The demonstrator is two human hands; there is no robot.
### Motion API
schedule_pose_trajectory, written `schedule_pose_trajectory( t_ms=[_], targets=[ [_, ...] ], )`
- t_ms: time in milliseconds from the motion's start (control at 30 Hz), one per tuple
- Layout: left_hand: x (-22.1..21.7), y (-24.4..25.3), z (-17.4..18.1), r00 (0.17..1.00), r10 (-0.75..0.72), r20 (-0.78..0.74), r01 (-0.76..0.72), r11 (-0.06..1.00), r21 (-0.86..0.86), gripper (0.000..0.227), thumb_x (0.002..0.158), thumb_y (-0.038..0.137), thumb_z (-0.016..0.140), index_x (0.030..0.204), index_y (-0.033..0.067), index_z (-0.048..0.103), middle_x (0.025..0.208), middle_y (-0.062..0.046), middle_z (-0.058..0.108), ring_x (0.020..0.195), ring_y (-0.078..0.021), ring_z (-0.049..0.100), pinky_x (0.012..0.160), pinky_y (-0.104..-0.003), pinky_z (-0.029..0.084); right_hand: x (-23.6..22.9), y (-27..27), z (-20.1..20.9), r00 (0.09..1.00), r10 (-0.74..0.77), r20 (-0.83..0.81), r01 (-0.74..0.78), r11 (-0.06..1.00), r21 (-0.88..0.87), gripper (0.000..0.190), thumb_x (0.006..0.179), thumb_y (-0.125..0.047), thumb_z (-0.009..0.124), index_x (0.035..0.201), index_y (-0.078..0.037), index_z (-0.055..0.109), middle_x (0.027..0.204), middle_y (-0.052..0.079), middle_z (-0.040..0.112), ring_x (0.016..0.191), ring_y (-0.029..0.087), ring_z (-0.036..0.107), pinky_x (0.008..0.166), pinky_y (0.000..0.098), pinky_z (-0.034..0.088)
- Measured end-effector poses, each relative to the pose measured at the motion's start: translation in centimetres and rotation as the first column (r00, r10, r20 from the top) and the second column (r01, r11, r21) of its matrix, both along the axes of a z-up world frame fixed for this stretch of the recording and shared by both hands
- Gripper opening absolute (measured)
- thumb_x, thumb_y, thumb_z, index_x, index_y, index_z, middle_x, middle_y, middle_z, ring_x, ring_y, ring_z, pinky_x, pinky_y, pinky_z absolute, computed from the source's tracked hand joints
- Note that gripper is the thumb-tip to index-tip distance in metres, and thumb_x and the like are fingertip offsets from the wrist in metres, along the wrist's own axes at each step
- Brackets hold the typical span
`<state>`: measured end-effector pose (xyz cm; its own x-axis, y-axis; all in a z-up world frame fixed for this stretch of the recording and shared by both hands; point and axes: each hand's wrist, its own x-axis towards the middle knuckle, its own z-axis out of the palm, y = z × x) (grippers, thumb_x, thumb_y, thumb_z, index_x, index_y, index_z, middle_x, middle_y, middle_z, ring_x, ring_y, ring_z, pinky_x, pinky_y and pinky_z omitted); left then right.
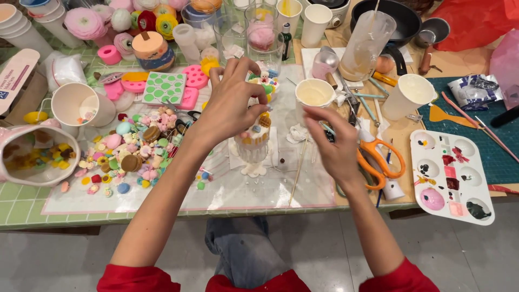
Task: Decorate a cylindrical container with various colorful charms and beads.
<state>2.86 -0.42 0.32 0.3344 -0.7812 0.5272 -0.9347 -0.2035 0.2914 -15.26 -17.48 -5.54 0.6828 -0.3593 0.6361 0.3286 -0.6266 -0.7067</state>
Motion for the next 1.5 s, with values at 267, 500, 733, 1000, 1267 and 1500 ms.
schedule_pose_trajectory(
  t_ms=[267,500,733,1000,1267,1500],
  targets=[
    [0.2,-0.2,-0.1,1.000,-0.015,0.009,0.015,1.000,0.000,0.011,0.073,0.016,0.086,0.079,0.0105,0.079,0.124,-0.011,0.057,0.125,-0.0284,0.045,0.101,-0.051,0.027,4.9,0.9,0.6,0.983,0.163,-0.086,-0.156,0.985,0.079,0.018,0.099,-0.008,0.070,0.115,-0.003,0.076,0.101,0.006,0.072,0.091,0.012,0.067,0.083,0.0260,0.054],
    [0.2,-0.3,-0.2,1.000,-0.020,0.008,0.019,1.000,0.013,0.011,0.072,0.017,0.085,0.079,0.0104,0.079,0.122,-0.009,0.058,0.123,-0.0279,0.046,0.100,-0.050,0.028,5.9,1.0,-0.2,0.984,0.152,-0.091,-0.140,0.982,0.128,0.015,0.097,-0.011,0.073,0.108,-0.002,0.075,0.099,0.004,0.074,0.085,0.009,0.067,0.078,0.0250,0.054],
    [0.6,-0.7,-0.9,0.999,-0.024,0.027,0.023,0.999,0.022,0.010,0.071,0.015,0.085,0.077,0.0106,0.079,0.120,-0.009,0.058,0.123,-0.0281,0.045,0.100,-0.049,0.028,6.4,0.7,-1.2,0.983,0.131,-0.127,-0.119,0.988,0.098,0.015,0.096,-0.013,0.075,0.106,-0.001,0.076,0.094,0.005,0.073,0.083,0.010,0.066,0.076,0.0256,0.054],
    [0.2,-0.4,-0.9,0.999,-0.012,0.046,0.013,1.000,-0.018,0.008,0.073,0.013,0.084,0.080,0.0110,0.079,0.119,-0.009,0.059,0.122,-0.0277,0.047,0.101,-0.050,0.028,6.6,0.5,-1.3,0.982,0.128,-0.138,-0.116,0.989,0.088,0.016,0.097,-0.013,0.075,0.106,-0.001,0.076,0.094,0.005,0.073,0.082,0.010,0.067,0.076,0.0260,0.055],
    [-0.1,-0.5,-0.8,0.998,-0.035,0.046,0.038,0.997,-0.069,0.008,0.073,0.011,0.082,0.080,0.0116,0.079,0.118,-0.008,0.059,0.121,-0.0264,0.048,0.101,-0.049,0.029,6.5,0.7,-1.1,0.979,0.135,-0.152,-0.125,0.989,0.079,0.017,0.097,-0.014,0.074,0.107,0.000,0.075,0.096,0.005,0.073,0.082,0.010,0.067,0.076,0.0262,0.055],
    [0.0,-0.6,-1.1,0.998,-0.036,0.049,0.039,0.997,-0.064,0.008,0.072,0.009,0.082,0.079,0.0117,0.079,0.116,-0.007,0.059,0.120,-0.0262,0.049,0.102,-0.049,0.029,6.5,0.7,-1.2,0.979,0.140,-0.145,-0.132,0.989,0.066,0.017,0.098,-0.013,0.073,0.108,0.000,0.074,0.095,0.005,0.072,0.083,0.010,0.068,0.077,0.0263,0.055]
  ],
)
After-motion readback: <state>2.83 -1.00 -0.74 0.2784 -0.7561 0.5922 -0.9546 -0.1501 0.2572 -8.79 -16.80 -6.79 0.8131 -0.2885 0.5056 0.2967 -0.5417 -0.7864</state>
